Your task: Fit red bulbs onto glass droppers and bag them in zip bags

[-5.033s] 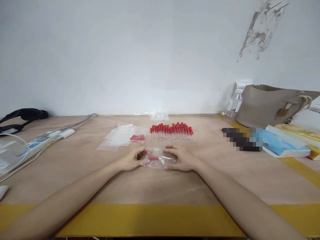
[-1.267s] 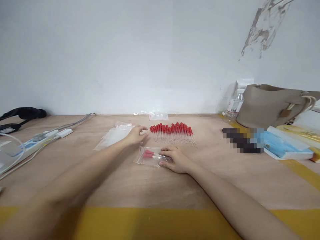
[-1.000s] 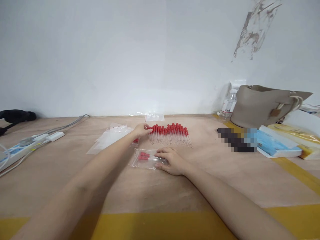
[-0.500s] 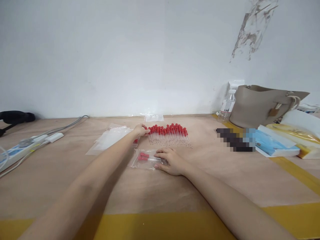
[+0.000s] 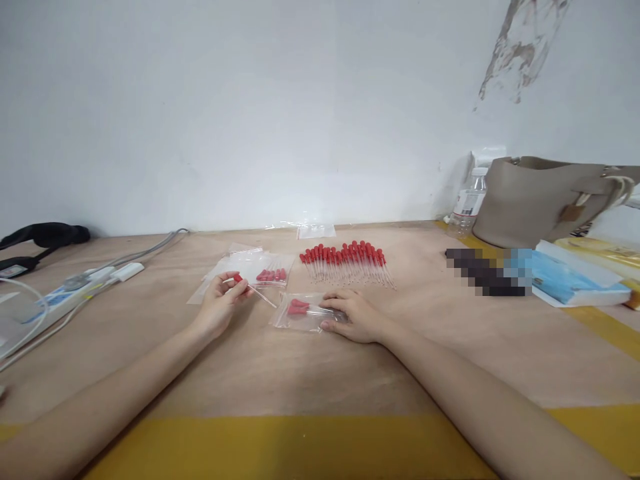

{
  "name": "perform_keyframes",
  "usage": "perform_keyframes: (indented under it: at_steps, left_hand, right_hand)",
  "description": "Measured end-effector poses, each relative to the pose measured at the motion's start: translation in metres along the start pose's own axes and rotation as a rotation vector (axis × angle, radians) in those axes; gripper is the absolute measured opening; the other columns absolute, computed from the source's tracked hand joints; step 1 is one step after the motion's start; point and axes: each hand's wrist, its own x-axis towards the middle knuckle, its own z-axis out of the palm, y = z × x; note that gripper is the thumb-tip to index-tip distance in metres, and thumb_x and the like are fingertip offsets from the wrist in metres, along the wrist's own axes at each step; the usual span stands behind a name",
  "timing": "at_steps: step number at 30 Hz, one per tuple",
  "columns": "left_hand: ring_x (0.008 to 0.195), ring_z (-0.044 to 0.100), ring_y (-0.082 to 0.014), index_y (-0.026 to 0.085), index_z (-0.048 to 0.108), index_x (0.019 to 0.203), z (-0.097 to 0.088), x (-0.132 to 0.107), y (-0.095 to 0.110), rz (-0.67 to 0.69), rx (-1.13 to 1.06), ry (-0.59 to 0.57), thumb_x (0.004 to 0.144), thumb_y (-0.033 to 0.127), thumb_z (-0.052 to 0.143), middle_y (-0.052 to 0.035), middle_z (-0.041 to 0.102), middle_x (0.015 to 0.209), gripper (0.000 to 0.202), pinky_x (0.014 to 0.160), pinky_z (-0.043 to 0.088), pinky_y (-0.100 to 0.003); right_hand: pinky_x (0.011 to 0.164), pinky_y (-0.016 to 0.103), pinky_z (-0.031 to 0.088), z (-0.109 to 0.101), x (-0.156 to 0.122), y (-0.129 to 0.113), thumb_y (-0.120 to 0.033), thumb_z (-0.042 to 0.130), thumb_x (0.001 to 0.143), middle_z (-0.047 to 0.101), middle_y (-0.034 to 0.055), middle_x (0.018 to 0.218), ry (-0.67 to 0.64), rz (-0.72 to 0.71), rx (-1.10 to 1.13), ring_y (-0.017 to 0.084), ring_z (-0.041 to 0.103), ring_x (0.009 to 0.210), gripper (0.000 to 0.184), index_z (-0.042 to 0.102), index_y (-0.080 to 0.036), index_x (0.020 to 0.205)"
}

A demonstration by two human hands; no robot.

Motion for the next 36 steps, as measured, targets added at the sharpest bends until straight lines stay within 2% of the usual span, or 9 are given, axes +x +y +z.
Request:
perform_keyframes:
  at_steps: [11,15,18,20,24,27,31,34,36]
  left_hand:
    - [0.064,0.056,-0.0069,0.017,0.045,0.084,0.015,-0.029,-0.002,-0.083,-0.003,-0.138,0.054,0.028,0.074,0.0056,0.052,0.070,0.042,0.068,0.050,-0.025]
    - [0.055,0.053,-0.0068,0.015,0.048,0.072,0.012,-0.031,-0.002,-0.087,0.212,-0.324,0.053,0.029,0.075,0.0044,0.055,0.062,0.036,0.055,0.044,-0.019]
    - [0.050,0.052,-0.0075,0.014,0.051,0.066,0.007,-0.029,-0.002,-0.048,0.322,-0.479,0.050,0.026,0.077,0.0040,0.056,0.056,0.033,0.051,0.041,-0.019]
    - [0.053,0.055,-0.0091,0.014,0.054,0.068,0.005,-0.028,0.000,-0.035,0.357,-0.537,0.050,0.025,0.077,0.0021,0.060,0.058,0.031,0.053,0.043,-0.021]
    - [0.071,0.061,-0.0139,0.015,0.063,0.081,0.002,-0.026,0.006,-0.047,0.368,-0.637,0.059,0.026,0.072,-0.0041,0.067,0.079,0.026,0.069,0.047,-0.027]
    - [0.075,0.062,-0.0152,0.016,0.065,0.085,0.003,-0.024,0.005,-0.053,0.359,-0.700,0.064,0.027,0.068,-0.0047,0.067,0.083,0.024,0.072,0.047,-0.028]
    - [0.070,0.060,-0.0143,0.016,0.065,0.086,0.008,-0.021,-0.005,0.042,0.406,-0.711,0.066,0.027,0.066,-0.0043,0.067,0.081,0.023,0.068,0.046,-0.027]
    - [0.059,0.054,-0.0110,0.016,0.066,0.086,0.014,-0.019,-0.011,0.164,0.529,-0.723,0.070,0.029,0.062,-0.0021,0.064,0.071,0.021,0.056,0.041,-0.022]
    - [0.053,0.048,-0.0089,0.016,0.066,0.084,0.018,-0.019,-0.013,0.198,0.600,-0.760,0.072,0.031,0.059,-0.0001,0.060,0.063,0.020,0.049,0.035,-0.020]
  right_hand:
    - [0.095,0.041,0.033,0.001,0.000,0.002,-0.052,0.047,0.078,0.049,0.0088,0.121,0.000,-0.020,-0.010,0.023,0.044,0.111,0.050,0.053,-0.022,0.117]
    - [0.096,0.041,0.033,0.001,0.000,0.002,-0.052,0.047,0.078,0.050,0.0087,0.120,0.000,-0.022,-0.015,0.023,0.043,0.111,0.049,0.053,-0.022,0.117]
    - [0.096,0.041,0.033,0.001,0.001,0.001,-0.052,0.047,0.078,0.049,0.0087,0.121,-0.005,-0.015,-0.014,0.023,0.043,0.111,0.050,0.053,-0.022,0.117]
    - [0.096,0.041,0.033,0.000,0.000,0.001,-0.052,0.047,0.078,0.049,0.0088,0.121,-0.008,-0.010,-0.014,0.023,0.043,0.111,0.050,0.053,-0.021,0.117]
    - [0.095,0.041,0.034,0.001,0.000,0.002,-0.052,0.047,0.078,0.049,0.0085,0.121,-0.002,-0.016,-0.013,0.023,0.044,0.111,0.049,0.053,-0.022,0.117]
    - [0.095,0.041,0.034,0.002,0.000,0.004,-0.052,0.048,0.078,0.050,0.0088,0.120,0.004,-0.024,-0.016,0.023,0.045,0.110,0.050,0.054,-0.022,0.117]
    - [0.094,0.040,0.034,0.003,0.001,0.004,-0.051,0.049,0.077,0.051,0.0087,0.119,0.014,-0.032,-0.021,0.023,0.045,0.110,0.049,0.054,-0.022,0.116]
    - [0.094,0.040,0.034,0.002,0.001,0.003,-0.051,0.049,0.077,0.051,0.0085,0.119,0.015,-0.030,-0.018,0.023,0.045,0.110,0.049,0.054,-0.022,0.116]
    - [0.094,0.040,0.035,0.001,0.001,0.003,-0.051,0.049,0.077,0.051,0.0085,0.119,0.012,-0.029,-0.013,0.023,0.045,0.110,0.049,0.054,-0.022,0.116]
